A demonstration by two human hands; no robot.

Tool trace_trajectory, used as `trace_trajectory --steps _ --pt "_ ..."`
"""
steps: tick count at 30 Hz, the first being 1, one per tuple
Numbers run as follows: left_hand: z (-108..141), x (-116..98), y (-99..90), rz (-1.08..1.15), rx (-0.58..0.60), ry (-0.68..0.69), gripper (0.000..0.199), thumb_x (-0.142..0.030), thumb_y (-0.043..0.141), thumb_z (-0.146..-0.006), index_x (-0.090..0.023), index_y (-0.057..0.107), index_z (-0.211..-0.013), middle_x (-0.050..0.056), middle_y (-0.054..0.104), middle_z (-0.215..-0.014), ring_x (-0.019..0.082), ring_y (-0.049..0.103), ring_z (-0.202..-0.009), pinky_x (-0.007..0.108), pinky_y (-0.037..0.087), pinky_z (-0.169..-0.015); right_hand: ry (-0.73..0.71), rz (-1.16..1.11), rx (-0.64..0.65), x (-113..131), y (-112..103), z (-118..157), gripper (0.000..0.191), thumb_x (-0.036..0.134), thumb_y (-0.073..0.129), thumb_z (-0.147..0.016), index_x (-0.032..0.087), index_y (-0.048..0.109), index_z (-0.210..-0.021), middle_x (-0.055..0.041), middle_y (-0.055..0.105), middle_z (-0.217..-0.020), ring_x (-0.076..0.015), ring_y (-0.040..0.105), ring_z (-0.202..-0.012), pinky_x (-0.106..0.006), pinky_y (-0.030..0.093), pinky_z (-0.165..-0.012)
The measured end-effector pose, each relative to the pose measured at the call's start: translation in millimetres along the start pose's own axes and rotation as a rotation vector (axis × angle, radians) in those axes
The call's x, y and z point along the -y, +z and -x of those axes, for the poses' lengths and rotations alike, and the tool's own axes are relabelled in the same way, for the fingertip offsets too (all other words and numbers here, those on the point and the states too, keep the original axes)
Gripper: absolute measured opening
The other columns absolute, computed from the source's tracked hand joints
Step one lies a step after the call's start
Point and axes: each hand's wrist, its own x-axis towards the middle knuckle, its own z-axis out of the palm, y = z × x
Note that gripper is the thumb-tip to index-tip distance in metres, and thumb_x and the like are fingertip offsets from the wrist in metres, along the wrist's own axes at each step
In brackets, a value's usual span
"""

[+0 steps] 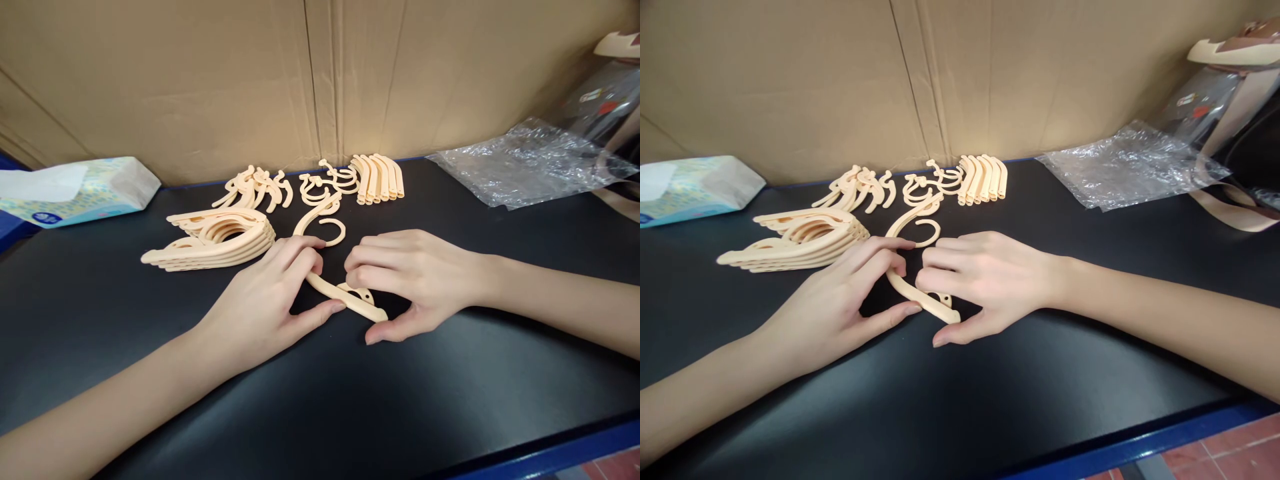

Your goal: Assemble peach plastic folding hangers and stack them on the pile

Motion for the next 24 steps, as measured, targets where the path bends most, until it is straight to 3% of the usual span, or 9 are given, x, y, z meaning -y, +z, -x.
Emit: trace_trajectory --steps 11,19,24 --pt "0.8 -1.4 -0.8 -0.023 0.0 0.001 0.023 -0.042 0.053 -0.095 -0.019 0.05 -0.098 0.012 0.056 -0.127 0.026 0.059 -0.111 0.039 0.053 -0.083 0.037 0.039 -0.002 -0.2 -1.8 -2.4 0.013 0.024 0.051 -0.091 0.014 0.059 -0.094 -0.0068 0.064 -0.091 -0.0164 0.053 -0.079 -0.027 0.045 -0.069" --pt "-0.5 -3.7 -1.7 -0.033 -0.006 0.024 0.023 -0.039 0.053 -0.096 -0.016 0.053 -0.1 0.014 0.057 -0.123 0.028 0.058 -0.114 0.041 0.051 -0.089 0.054 0.033 0.009 -1.2 -1.9 -0.7 0.013 0.027 0.051 -0.092 0.016 0.057 -0.094 -0.0067 0.063 -0.09 -0.0165 0.052 -0.078 -0.027 0.045 -0.069" --pt "-0.6 -2.8 -0.5 -0.082 -0.002 0.047 0.034 -0.04 0.053 -0.096 -0.014 0.055 -0.117 0.017 0.054 -0.136 0.033 0.046 -0.133 0.049 0.041 -0.108 0.048 0.028 0.018 -2.6 -1.2 0.4 0.017 0.031 0.051 -0.094 0.015 0.056 -0.096 -0.0072 0.062 -0.093 -0.0168 0.054 -0.081 -0.027 0.046 -0.071"
